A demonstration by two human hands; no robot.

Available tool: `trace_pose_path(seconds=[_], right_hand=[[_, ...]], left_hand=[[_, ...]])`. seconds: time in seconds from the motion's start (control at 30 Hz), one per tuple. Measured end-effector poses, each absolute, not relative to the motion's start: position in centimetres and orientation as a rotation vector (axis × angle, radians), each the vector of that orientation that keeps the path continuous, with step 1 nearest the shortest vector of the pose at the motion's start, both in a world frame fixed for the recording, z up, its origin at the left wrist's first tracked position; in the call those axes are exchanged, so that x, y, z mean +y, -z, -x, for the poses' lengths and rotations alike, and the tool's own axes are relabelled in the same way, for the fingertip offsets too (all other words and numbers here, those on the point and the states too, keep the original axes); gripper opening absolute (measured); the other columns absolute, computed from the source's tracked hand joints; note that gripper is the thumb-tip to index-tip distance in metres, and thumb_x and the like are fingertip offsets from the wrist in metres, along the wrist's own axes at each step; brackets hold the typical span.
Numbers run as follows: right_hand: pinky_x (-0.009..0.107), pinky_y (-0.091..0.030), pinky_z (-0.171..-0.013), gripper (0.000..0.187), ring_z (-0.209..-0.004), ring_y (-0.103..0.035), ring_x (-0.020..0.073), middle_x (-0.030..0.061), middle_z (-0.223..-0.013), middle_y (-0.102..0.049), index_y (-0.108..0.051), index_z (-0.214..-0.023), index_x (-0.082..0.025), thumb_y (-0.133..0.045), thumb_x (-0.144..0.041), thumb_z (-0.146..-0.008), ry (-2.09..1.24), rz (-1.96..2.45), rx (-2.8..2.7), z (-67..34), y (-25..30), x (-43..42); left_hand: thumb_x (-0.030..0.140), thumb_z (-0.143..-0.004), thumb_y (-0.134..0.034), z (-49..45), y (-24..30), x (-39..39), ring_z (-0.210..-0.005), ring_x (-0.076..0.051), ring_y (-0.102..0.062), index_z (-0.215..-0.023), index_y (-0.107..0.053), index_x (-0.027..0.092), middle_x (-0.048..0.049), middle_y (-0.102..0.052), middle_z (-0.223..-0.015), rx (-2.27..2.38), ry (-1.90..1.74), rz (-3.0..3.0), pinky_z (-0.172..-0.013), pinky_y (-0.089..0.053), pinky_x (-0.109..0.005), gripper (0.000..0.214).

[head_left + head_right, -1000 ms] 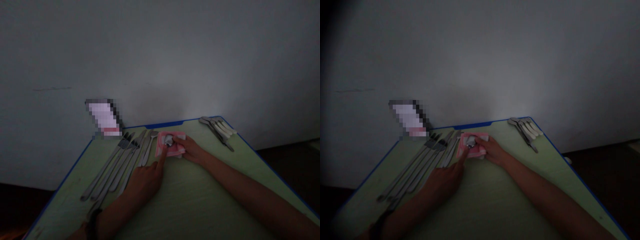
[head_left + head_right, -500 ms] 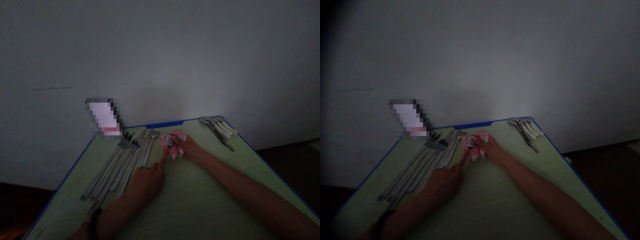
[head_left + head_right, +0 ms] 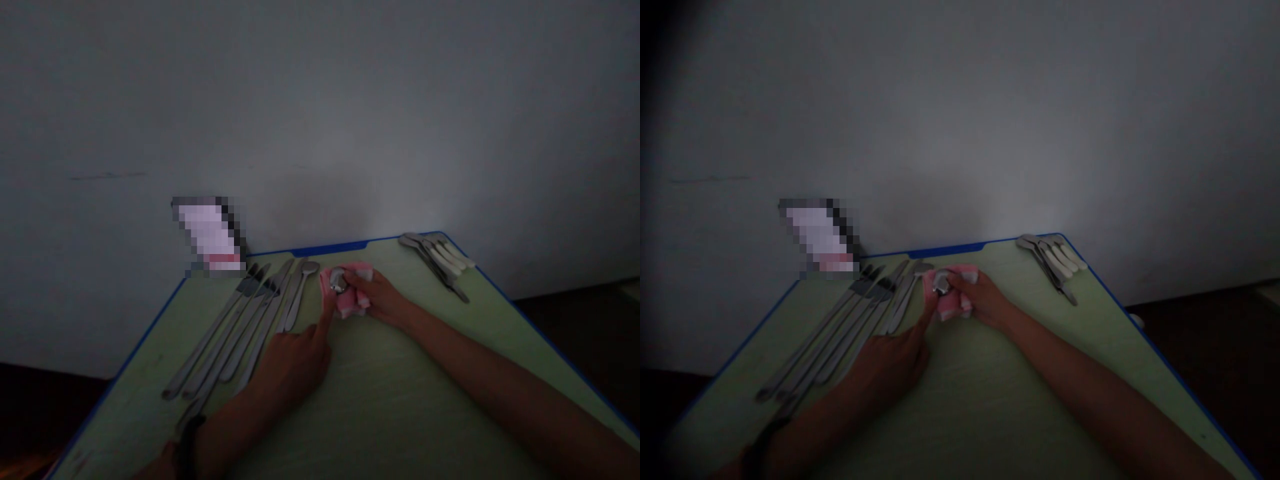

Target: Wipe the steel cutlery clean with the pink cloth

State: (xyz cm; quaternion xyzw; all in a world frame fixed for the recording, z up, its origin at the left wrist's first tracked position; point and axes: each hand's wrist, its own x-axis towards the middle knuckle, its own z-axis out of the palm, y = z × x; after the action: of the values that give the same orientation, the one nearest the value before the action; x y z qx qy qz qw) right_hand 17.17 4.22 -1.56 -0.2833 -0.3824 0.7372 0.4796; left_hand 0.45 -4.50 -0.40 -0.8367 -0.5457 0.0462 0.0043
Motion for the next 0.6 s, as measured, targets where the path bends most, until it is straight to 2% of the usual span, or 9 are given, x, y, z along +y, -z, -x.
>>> trace_pose_path(seconds=[0.13, 0.23, 0.37, 0.43, 0.5, 0.6], right_hand=[[0.029, -0.049, -0.072, 0.027, -0.070, -0.062, 0.0147, 0.0029, -0.078, -0.069, -0.065, -0.084, -0.016, -0.072, -0.032, -0.064, -1.847, 0.734, -0.781, -17.03, 1.56, 4.33], [0.033, -0.049, -0.076, 0.027, -0.077, -0.064, 0.0176, 0.0051, -0.080, -0.069, -0.063, -0.085, -0.016, -0.066, -0.039, -0.071, -1.943, 0.719, -0.712, -17.12, 1.56, 4.55], [0.040, -0.048, -0.079, 0.052, -0.086, -0.063, 0.0231, 0.0093, -0.082, -0.069, -0.061, -0.089, -0.016, -0.045, -0.063, -0.076, -2.063, 0.607, -0.694, -17.57, 1.23, 4.53], [0.042, -0.047, -0.080, 0.060, -0.089, -0.063, 0.0246, 0.0106, -0.084, -0.069, -0.061, -0.091, -0.015, -0.037, -0.069, -0.075, -2.060, 0.576, -0.705, -17.81, 1.09, 4.46], [0.042, -0.047, -0.080, 0.059, -0.089, -0.062, 0.0249, 0.0106, -0.084, -0.069, -0.061, -0.091, -0.015, -0.035, -0.066, -0.077, -2.051, 0.576, -0.698, -17.93, 1.13, 4.50], [0.040, -0.047, -0.079, 0.042, -0.086, -0.063, 0.0229, 0.0084, -0.082, -0.069, -0.062, -0.089, -0.016, -0.039, -0.051, -0.082, -2.021, 0.611, -0.658, -17.79, 1.57, 4.75]], left_hand=[[0.022, -0.088, -0.034, -0.40, 0.54, -4.48, -0.062, -0.020, -0.064, -0.141, 0.018, 0.017, -0.0080, -0.069, -0.090, -1.729, -0.133, 2.622, -0.057, -0.043, -0.031, 0.074], [0.023, -0.089, -0.033, -0.42, 0.53, -4.46, -0.061, -0.019, -0.064, -0.141, 0.018, 0.017, -0.0078, -0.069, -0.091, -1.726, -0.118, 2.631, -0.057, -0.043, -0.031, 0.073], [0.023, -0.089, -0.032, -0.48, 0.27, -4.41, -0.058, -0.018, -0.063, -0.141, 0.019, 0.016, -0.0077, -0.069, -0.089, -1.749, -0.131, 2.633, -0.056, -0.042, -0.030, 0.073], [0.023, -0.089, -0.033, -0.50, 0.14, -4.39, -0.057, -0.018, -0.063, -0.140, 0.020, 0.015, -0.0068, -0.070, -0.087, -1.753, -0.136, 2.637, -0.055, -0.042, -0.030, 0.075], [0.023, -0.088, -0.035, -0.51, 0.08, -4.38, -0.058, -0.019, -0.063, -0.140, 0.022, 0.017, -0.0057, -0.070, -0.086, -1.753, -0.147, 2.638, -0.055, -0.042, -0.030, 0.077], [0.023, -0.087, -0.036, -0.48, 0.15, -4.38, -0.060, -0.019, -0.064, -0.139, 0.023, 0.017, -0.0053, -0.070, -0.085, -1.746, -0.151, 2.625, -0.057, -0.043, -0.031, 0.079]])
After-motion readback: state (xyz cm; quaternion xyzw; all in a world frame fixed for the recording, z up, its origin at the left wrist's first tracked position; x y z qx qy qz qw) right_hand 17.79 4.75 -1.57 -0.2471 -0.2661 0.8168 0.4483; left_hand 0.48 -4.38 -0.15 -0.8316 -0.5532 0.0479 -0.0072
